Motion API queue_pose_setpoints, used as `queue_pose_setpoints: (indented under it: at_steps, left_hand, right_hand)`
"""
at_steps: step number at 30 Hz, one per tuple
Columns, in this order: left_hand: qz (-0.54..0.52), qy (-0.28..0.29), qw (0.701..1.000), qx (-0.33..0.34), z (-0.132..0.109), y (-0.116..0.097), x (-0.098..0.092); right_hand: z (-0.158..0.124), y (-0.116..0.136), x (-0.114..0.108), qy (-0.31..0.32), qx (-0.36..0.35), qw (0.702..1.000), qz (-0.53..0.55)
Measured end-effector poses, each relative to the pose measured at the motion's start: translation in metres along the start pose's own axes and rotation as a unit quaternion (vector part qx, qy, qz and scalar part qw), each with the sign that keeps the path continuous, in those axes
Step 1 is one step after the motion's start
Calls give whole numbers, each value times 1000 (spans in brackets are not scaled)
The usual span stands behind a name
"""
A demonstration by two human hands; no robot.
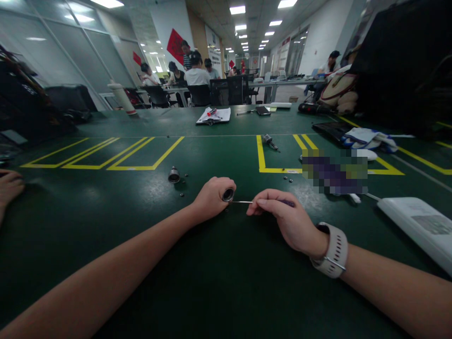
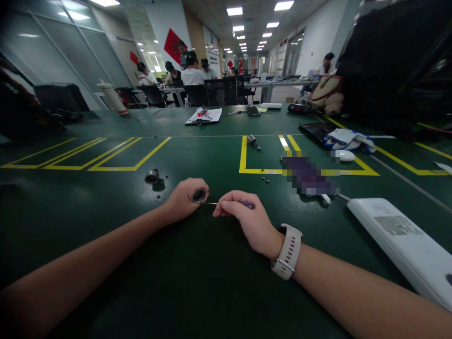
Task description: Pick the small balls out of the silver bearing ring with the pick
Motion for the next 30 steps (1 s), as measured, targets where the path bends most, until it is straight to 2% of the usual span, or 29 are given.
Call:
queue_pose_setpoints:
  at_steps: [6,22,30]
  left_hand:
    - [4,-9,1000,3,0,1,0]
    - [5,-13,1000,3,0,0,-1]
    - [5,-24,1000,-13,0,1,-1]
  right_hand:
    - [-2,1,0,8,-22,999,-29]
    - [-2,3,2,6,1,995,-99]
    - [-6,11,5,7,-27,991,-132]
Point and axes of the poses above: each hand's wrist, its own z-axis towards the middle knuckle, its own x-axis out of the palm, y = z × x, the point moved 5 cm from there along z, towards the middle knuckle
